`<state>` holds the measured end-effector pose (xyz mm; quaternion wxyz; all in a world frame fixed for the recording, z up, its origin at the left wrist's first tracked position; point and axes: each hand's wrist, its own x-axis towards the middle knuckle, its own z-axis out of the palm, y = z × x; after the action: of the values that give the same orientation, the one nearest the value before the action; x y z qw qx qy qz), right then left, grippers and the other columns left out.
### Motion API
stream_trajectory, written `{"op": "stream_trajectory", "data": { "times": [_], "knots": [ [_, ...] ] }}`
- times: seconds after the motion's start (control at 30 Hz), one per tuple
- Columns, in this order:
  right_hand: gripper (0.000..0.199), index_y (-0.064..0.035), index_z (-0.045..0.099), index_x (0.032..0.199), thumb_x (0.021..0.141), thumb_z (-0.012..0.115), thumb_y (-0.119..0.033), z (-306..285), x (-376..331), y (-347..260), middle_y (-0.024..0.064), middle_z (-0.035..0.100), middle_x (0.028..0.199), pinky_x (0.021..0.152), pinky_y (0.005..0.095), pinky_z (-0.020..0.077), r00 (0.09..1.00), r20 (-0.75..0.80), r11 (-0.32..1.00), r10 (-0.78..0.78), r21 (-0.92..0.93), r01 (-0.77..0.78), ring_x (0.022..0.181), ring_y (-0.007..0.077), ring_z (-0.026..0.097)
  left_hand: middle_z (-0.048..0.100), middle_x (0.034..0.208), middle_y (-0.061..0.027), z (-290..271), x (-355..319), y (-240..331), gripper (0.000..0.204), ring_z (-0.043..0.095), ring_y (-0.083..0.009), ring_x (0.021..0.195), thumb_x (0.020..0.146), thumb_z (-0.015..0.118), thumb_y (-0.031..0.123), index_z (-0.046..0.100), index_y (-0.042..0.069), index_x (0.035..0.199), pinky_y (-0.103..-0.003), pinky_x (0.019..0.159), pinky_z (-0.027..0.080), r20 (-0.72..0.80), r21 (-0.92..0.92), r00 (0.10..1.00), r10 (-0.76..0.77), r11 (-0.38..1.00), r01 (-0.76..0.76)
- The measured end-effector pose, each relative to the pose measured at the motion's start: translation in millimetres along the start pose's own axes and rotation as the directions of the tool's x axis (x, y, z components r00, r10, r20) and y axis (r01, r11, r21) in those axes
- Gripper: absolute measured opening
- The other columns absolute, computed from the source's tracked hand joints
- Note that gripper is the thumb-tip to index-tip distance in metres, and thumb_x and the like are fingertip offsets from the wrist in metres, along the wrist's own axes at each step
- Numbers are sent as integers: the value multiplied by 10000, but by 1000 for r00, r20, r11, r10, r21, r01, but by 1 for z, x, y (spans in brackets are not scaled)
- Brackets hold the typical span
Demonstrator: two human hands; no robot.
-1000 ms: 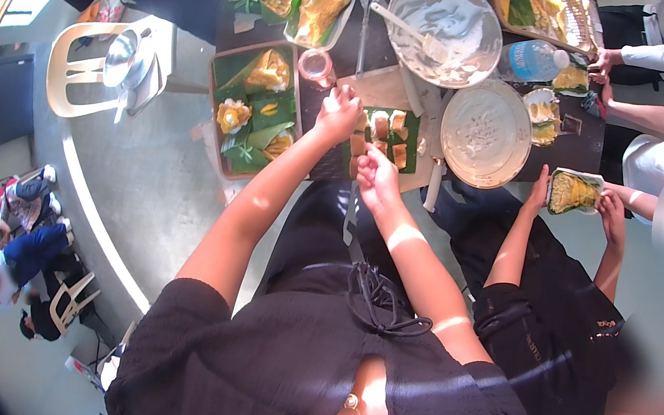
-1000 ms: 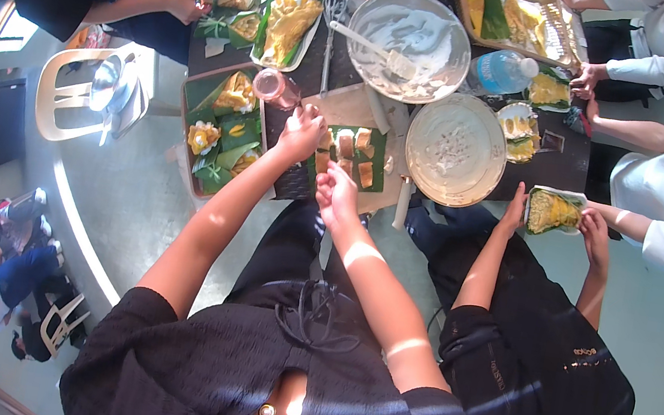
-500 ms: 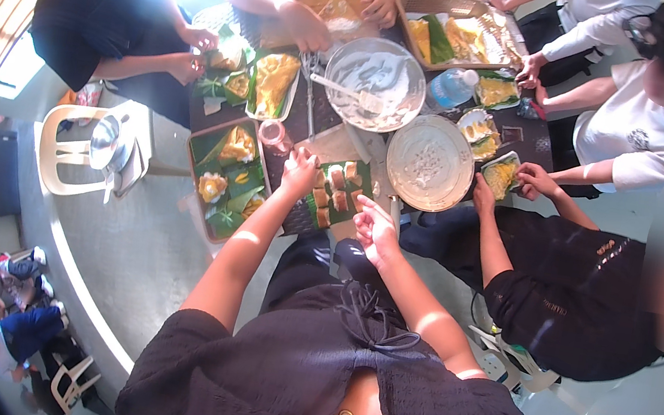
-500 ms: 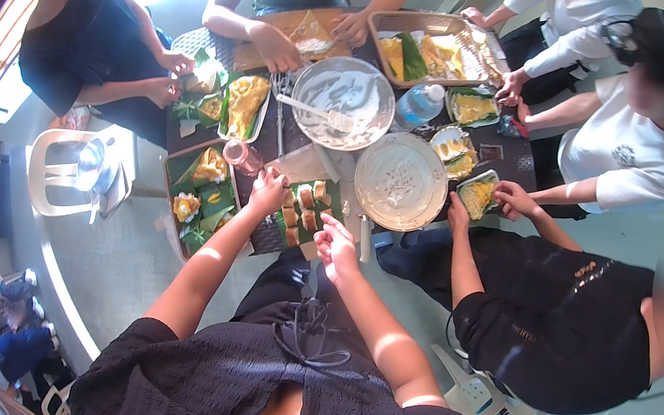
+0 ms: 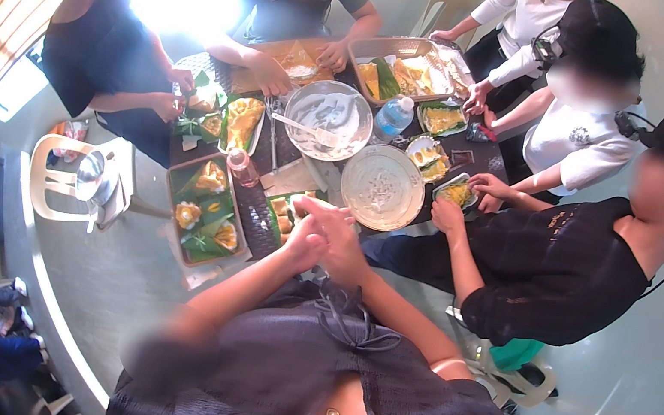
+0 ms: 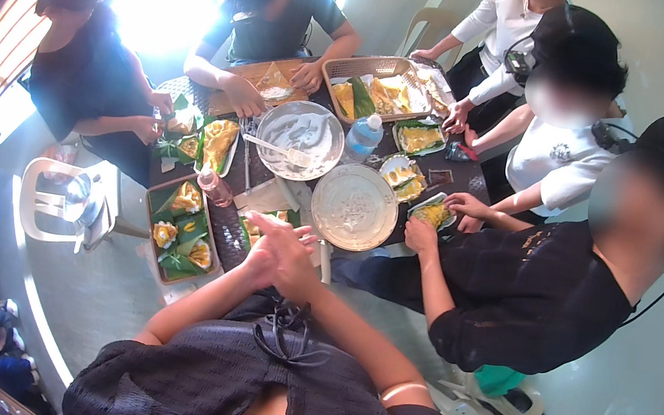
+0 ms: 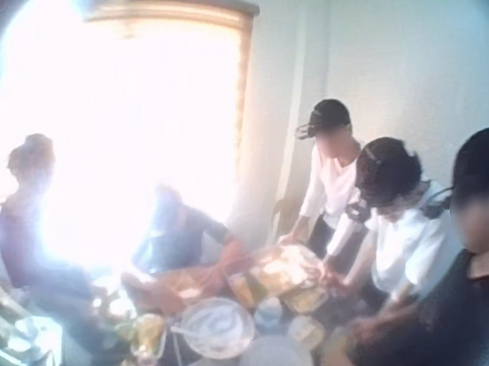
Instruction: The person assembles small food items on banana leaves by placing a white creamy topping onto each piece using a spoon. They handle the leaves and food pieces, arranging them on a tray while others work nearby.
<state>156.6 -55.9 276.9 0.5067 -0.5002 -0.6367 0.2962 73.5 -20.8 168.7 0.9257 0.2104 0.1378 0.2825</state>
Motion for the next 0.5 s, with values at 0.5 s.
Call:
{"op": "stream_trajectory", "data": {
  "times": [0.5],
  "knots": [
    [405,-29,509,1078,825,334,-293,-52,-33,-1,146,489,1120,965,414,210,841,94,796,-532,-283,535,1089,292,428,492,1159,17,64,62,-97,491,526,-43,858,847,358,326,294,93,1275,-176,687,403,678,-688,724,125,454,566]
  ]
}}
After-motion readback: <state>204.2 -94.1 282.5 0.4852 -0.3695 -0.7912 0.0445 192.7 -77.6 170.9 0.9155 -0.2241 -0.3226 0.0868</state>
